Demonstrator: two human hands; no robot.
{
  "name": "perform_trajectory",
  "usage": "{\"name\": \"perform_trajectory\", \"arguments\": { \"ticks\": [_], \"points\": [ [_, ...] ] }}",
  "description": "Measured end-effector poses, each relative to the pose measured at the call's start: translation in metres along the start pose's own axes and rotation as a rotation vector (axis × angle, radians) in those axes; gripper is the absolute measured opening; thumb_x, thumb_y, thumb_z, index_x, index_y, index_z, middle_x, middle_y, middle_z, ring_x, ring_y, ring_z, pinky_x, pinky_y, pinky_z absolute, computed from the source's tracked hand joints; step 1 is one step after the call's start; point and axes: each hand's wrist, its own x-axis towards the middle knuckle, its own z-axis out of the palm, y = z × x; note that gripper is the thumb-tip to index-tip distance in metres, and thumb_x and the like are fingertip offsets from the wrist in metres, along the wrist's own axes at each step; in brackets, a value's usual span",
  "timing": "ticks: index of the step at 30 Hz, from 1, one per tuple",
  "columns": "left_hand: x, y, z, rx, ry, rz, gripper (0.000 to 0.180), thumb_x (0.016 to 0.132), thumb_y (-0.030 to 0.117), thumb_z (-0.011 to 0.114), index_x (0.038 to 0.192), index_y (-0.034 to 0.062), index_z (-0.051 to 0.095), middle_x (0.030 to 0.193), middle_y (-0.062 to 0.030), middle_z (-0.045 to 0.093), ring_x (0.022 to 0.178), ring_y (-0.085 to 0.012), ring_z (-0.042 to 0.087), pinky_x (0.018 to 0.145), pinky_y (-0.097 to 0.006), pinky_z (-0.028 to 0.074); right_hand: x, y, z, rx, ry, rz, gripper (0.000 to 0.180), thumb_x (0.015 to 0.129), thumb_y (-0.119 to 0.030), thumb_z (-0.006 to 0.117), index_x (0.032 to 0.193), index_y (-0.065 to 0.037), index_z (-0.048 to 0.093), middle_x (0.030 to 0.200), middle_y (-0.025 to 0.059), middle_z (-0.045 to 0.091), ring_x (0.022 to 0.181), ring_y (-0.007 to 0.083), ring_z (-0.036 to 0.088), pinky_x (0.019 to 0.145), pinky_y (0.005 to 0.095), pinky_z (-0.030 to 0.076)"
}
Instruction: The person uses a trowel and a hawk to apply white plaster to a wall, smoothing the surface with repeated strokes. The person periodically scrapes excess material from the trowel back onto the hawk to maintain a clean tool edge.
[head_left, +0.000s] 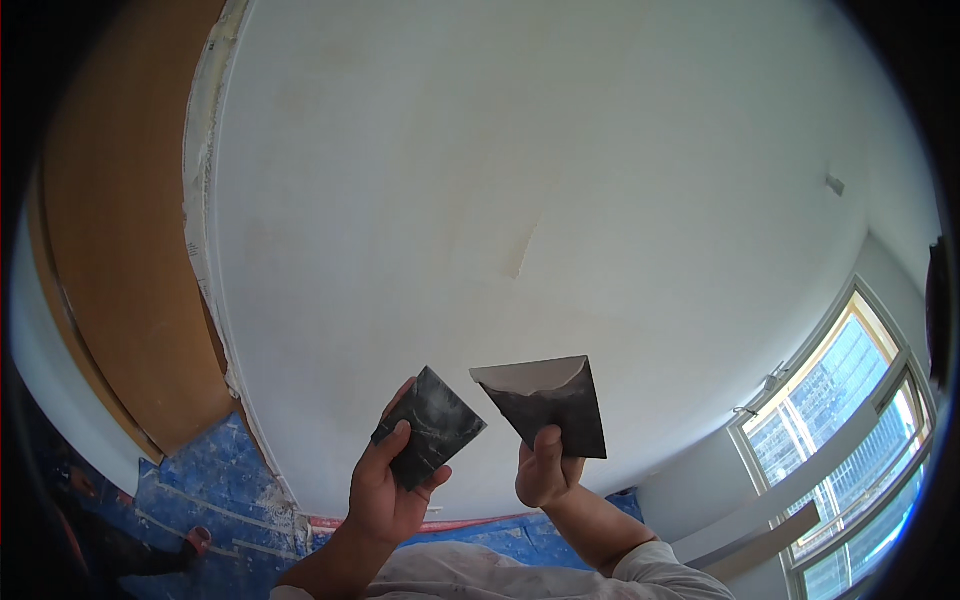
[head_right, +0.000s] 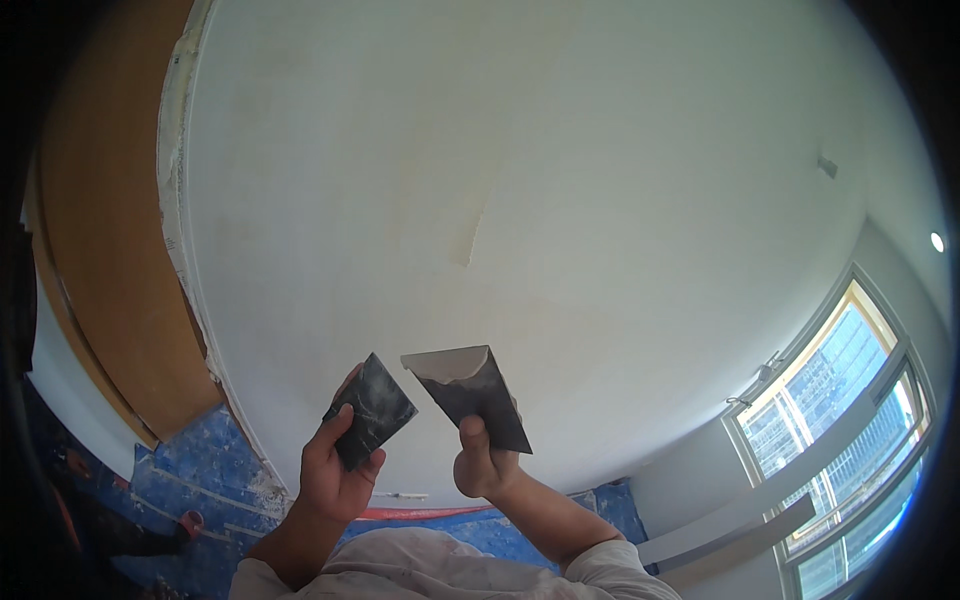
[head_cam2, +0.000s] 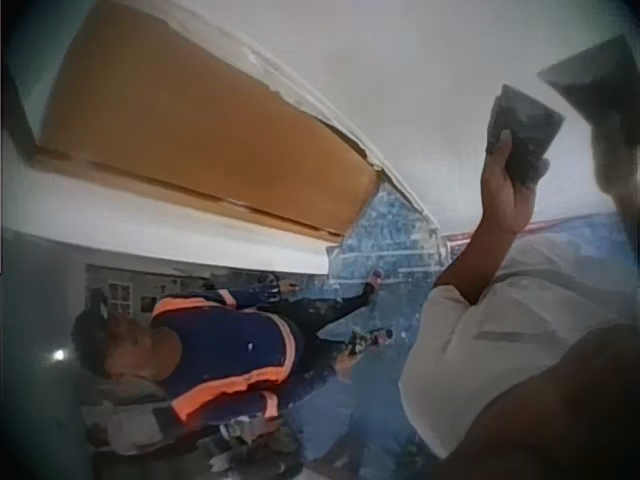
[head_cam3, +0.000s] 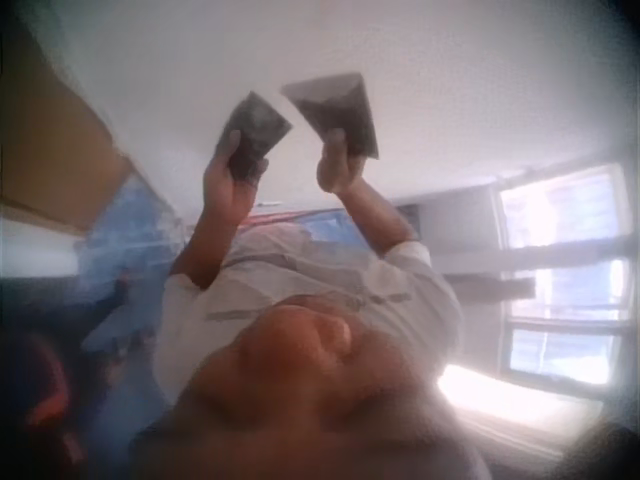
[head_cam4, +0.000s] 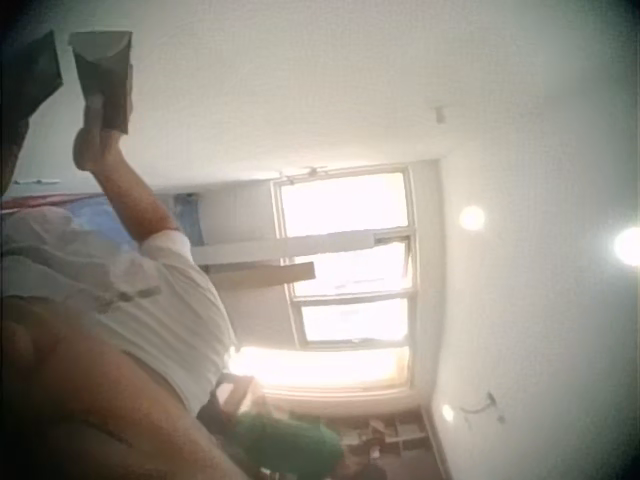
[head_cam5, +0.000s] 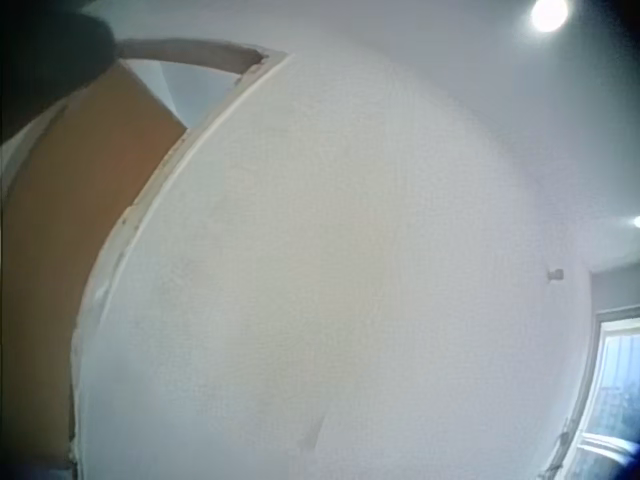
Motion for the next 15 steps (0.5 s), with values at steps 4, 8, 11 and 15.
{"name": "perform_trajectory", "arguments": {
  "ticks": [4, 8, 11, 15],
  "points": [
    [0.003, -0.001, 0.014, 0.019, -0.091, -0.022, 0.045, 0.106, 0.016, 0.053, 0.149, 0.0043, 0.045, 0.128, -0.016, 0.068, 0.105, -0.0201, 0.074, 0.072, -0.034, 0.069, -0.001, 0.006, -0.003, -0.15, -0.256, -0.104, 0.046, 0.101, -0.004, 0.055, 0.147, -0.006, 0.055, 0.132, 0.025, 0.062, 0.111, 0.0277, 0.064, 0.094, 0.0398, 0.052],
    [-0.001, 0.004, 0.009, 0.141, -0.106, 0.073, 0.048, 0.105, 0.012, 0.053, 0.151, 0.0012, 0.041, 0.133, -0.022, 0.062, 0.111, -0.0264, 0.072, 0.076, -0.04, 0.069, 0.015, 0.006, -0.04, -0.813, -0.744, 0.044, 0.051, 0.099, -0.001, 0.059, 0.147, -0.016, 0.057, 0.131, 0.0104, 0.065, 0.104, 0.0194, 0.064, 0.086, 0.0356, 0.052],
    [-0.004, 0.003, 0.016, 0.42, -0.15, 0.215, 0.05, 0.104, 0.009, 0.055, 0.151, -0.0018, 0.04, 0.14, -0.0235, 0.056, 0.116, -0.0333, 0.068, 0.089, -0.043, 0.066, -0.003, 0.007, -0.06, -0.414, -0.411, 0.59, 0.04, 0.103, -0.002, 0.054, 0.142, -0.007, 0.059, 0.122, 0.0111, 0.068, 0.099, 0.0181, 0.065, 0.082, 0.0327, 0.051],
    [0.016, 0.01, -0.016, 1.373, -0.498, 0.867, 0.061, 0.089, -0.007, 0.067, 0.145, 0.0124, 0.054, 0.141, -0.0174, 0.055, 0.127, -0.034, 0.06, 0.104, -0.047, 0.058, -0.001, -0.004, -0.069, 0.705, -0.036, 1.194, 0.033, 0.097, -0.008, 0.057, 0.128, 0.003, 0.057, 0.109, 0.0138, 0.07, 0.087, 0.0207, 0.069, 0.073, 0.0337, 0.055]
  ]
}}
